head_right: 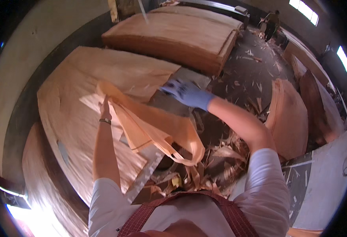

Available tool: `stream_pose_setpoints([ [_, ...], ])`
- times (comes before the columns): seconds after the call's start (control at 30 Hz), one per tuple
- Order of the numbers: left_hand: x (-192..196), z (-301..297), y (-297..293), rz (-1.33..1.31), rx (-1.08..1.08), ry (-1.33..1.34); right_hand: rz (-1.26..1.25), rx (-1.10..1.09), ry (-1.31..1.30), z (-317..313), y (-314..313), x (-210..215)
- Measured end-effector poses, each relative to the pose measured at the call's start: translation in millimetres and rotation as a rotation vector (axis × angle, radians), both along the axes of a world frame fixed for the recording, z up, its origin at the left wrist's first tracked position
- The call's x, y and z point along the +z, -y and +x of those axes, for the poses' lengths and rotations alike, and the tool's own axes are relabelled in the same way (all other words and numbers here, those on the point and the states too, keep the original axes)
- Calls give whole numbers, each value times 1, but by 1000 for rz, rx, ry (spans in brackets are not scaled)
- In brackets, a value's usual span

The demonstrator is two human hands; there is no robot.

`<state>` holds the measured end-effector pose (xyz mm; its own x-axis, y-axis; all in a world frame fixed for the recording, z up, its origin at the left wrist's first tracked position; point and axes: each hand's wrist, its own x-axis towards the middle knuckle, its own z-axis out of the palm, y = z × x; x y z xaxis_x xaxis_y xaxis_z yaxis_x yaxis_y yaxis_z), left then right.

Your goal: The person applies small strips of white tape to cracks and edges of large wood veneer sheets, smoothing the sheets by hand and using a small utility knife to cut tape and trim edges.

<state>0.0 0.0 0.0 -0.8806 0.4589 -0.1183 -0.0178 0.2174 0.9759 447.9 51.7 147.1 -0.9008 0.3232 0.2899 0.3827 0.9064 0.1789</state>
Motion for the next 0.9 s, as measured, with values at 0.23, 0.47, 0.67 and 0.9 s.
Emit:
stream_pose_setpoints([
  [0.23, 229, 181, -167, 408, -531, -727, -280, -304, -68, 168, -34, -42],
  [0.47, 300, 228, -262, 778, -210, -247, -333, -172, -320, 181, -89, -32],
  [0.67, 215, 310, -200, 714, -478, -38, 402, -38, -586, 92, -271, 74],
  [0.9, 285, 273, -171, 689, -316, -475, -521, 181, -1170, -111, -296, 214],
])
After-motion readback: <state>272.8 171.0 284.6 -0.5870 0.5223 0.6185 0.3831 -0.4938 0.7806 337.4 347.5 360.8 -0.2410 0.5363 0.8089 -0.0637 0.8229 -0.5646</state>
